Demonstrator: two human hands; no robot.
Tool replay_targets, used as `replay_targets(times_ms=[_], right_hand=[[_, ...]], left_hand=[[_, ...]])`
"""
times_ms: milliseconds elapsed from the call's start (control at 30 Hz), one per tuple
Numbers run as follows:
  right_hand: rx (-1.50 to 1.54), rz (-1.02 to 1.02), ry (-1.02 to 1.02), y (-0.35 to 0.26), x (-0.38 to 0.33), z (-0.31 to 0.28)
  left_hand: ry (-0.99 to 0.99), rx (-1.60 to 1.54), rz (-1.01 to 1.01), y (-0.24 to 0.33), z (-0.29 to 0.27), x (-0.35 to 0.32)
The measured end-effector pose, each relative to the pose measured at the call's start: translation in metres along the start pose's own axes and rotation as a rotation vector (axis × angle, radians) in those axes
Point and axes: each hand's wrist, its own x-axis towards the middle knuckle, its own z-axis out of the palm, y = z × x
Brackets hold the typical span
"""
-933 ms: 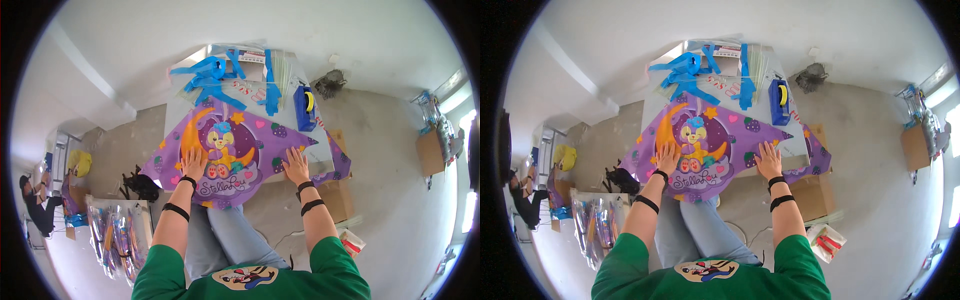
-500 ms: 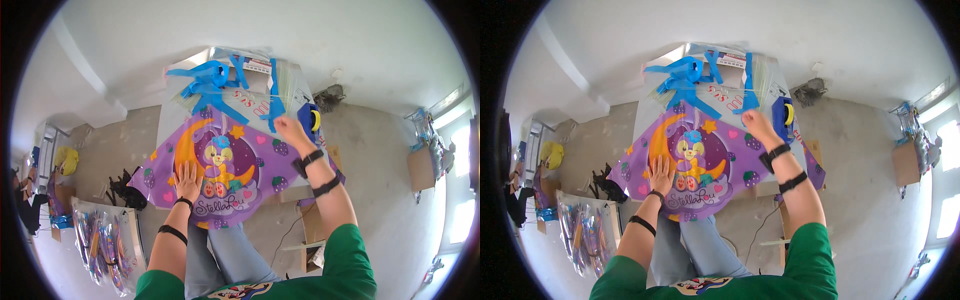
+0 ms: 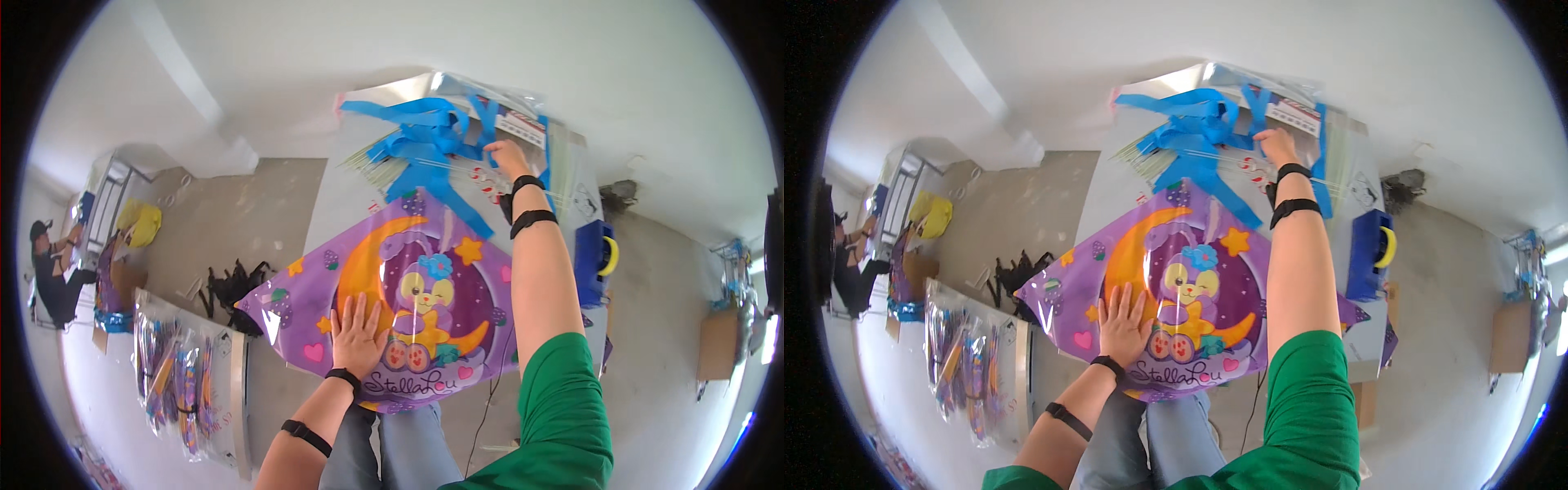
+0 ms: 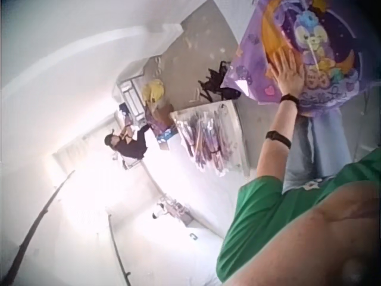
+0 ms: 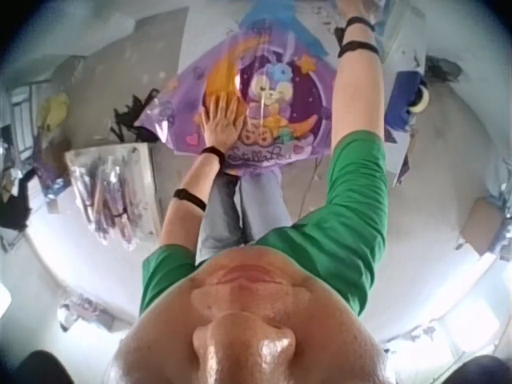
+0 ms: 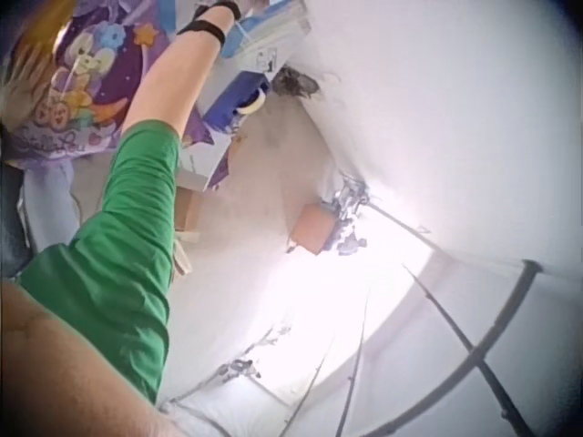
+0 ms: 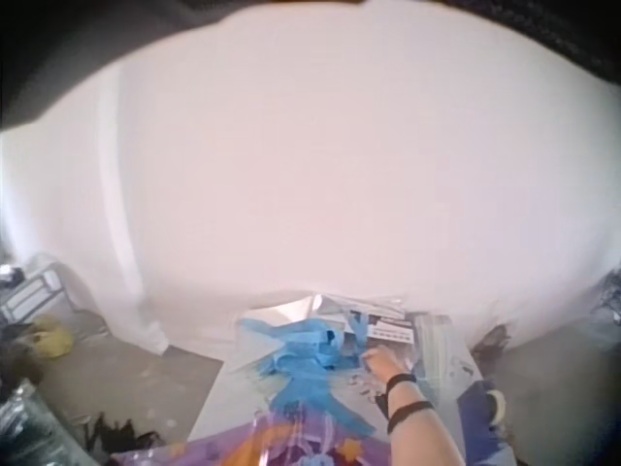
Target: Assembling a colorful kite by attaching the frame and ribbons.
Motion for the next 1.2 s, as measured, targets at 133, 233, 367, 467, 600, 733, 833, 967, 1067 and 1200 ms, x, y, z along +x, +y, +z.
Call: replay_targets(times_ms=[133,233,367,467,600,733,833,967,1067,1200], right_hand=[[0.187,0.182,0.05,-0.026,0.002,0.006],[0.217,0.04,0.167,-0.037,-0.006,-0.021],[0.775,0.026,0.293,-0.075,-0.044,-0.089],[1.252,-0.068,0.216,-0.115,-0.122,-0.153],[1.445,0.033,0.319,-0.15,-0.28,-0.216],[1.556,0.133,0.279,-0.17,-0.429,-0.226],[1.613,0.261,0.297,-0.168,-0.516,-0.224],[1.58,0.349,0.177,-0.194,-0.584,-0.209],[1.513,0.346,0.158,-0.206,-0.615,-0.19],[1.416,0.299,0.012,-0.237,-0.649,-0.203]], left_hand=[[-0.005,-0.009,-0.017,-0.004,-0.003,-0.003],[-0.008,-0.019,-0.007,0.001,-0.006,-0.002],[-0.013,-0.039,-0.004,0.0,-0.006,-0.006],[0.002,0.015,-0.016,-0.005,0.003,-0.01],[-0.027,0.027,0.009,-0.005,0.015,-0.003],[-0.108,-0.065,-0.028,-0.01,-0.003,0.002],[-0.111,-0.598,-0.029,0.03,-0.055,-0.007],[-0.878,-1.557,0.172,0.123,-0.126,-0.117],[-1.347,-2.114,0.251,0.162,-0.096,-0.158],[-1.04,-2.409,-0.167,0.17,-0.144,-0.18]])
